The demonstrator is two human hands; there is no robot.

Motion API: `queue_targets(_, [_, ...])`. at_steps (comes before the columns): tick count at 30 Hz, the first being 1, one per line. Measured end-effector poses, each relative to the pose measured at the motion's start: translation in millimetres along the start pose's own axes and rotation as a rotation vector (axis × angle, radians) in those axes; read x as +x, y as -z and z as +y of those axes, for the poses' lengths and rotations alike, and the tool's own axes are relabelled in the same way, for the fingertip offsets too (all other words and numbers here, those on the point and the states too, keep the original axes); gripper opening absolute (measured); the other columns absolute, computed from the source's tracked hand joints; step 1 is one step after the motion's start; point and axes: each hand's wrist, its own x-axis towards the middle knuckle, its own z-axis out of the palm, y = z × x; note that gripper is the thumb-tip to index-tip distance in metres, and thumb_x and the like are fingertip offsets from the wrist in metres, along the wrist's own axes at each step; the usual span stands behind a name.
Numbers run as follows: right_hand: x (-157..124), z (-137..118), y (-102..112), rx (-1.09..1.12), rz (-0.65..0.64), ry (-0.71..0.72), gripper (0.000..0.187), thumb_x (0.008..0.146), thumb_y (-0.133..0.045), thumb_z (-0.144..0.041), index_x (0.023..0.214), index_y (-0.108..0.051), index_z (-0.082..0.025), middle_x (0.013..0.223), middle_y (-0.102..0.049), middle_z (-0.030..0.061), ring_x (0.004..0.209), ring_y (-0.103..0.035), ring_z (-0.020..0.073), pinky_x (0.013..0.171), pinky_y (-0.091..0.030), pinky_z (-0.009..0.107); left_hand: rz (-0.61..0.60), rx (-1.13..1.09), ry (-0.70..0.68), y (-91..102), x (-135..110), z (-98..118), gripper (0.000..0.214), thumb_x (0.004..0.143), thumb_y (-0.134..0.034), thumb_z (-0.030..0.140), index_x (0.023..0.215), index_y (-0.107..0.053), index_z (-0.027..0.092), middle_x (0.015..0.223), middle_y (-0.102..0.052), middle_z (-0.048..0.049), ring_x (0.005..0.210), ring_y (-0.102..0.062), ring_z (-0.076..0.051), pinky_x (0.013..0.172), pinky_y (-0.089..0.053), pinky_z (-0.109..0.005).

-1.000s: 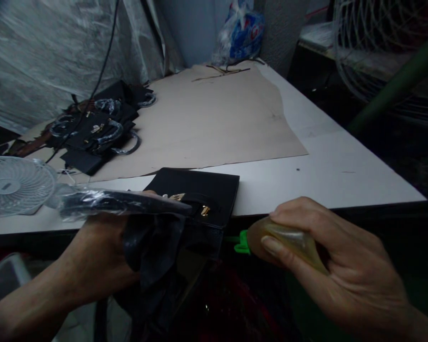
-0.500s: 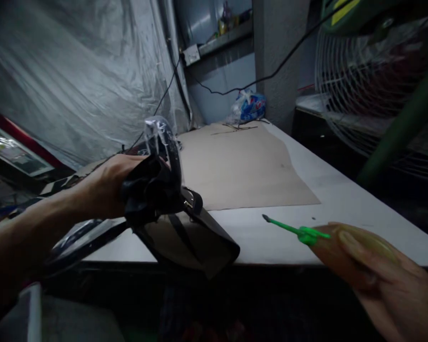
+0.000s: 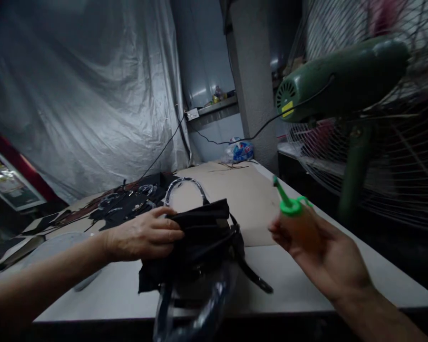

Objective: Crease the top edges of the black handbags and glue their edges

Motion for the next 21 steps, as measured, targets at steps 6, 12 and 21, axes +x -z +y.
queue_targets(6, [10.2,19.9,-23.3,-0.035,-0.210,-0.202,0.020,0.080,-0.055,-0.037,0.085,-0.069,-0.023,0.082,-0.071,0.0081,0.108,-0.061,0.0312,0.094,-0.047,0.050,0.173,0.055,0.026,-27.3,-16.2,-1.1,0.012,0.088,-0.053,0.012,0.080,-0.060,0.017,0.107,-0.069,-0.0061,0.097,-0.061,-0.018,0.102,-0.043,-0.044])
queue_targets(12, [15.4,50.5,-27.7,0.014,-0.411,-0.309,0.021,0.084,-0.058,-0.036,0.086,-0.068,-0.017,0.083,-0.071,0.0081,0.092,-0.066,0.0230,0.080,-0.053,0.036,0.285,-0.020,0.054,-36.2,-25.7,-1.1,0.007,0.085,-0.056,0.011,0.084,-0.062,0.015,0.106,-0.067,-0.0111,0.102,-0.059,-0.020,0.093,-0.052,-0.036])
queue_targets(21, [18.6,76.5,-67.2,0.152,-0.471,-0.288,0.020,0.079,-0.064,-0.033,0.083,-0.069,-0.014,0.075,-0.071,0.0054,0.068,-0.066,0.0172,0.066,-0.053,0.026,0.215,-0.131,0.196,-46.4,-20.5,7.0,0.012,0.086,-0.050,0.008,0.086,-0.059,0.015,0.116,-0.062,-0.0130,0.113,-0.052,-0.023,0.094,-0.050,-0.035])
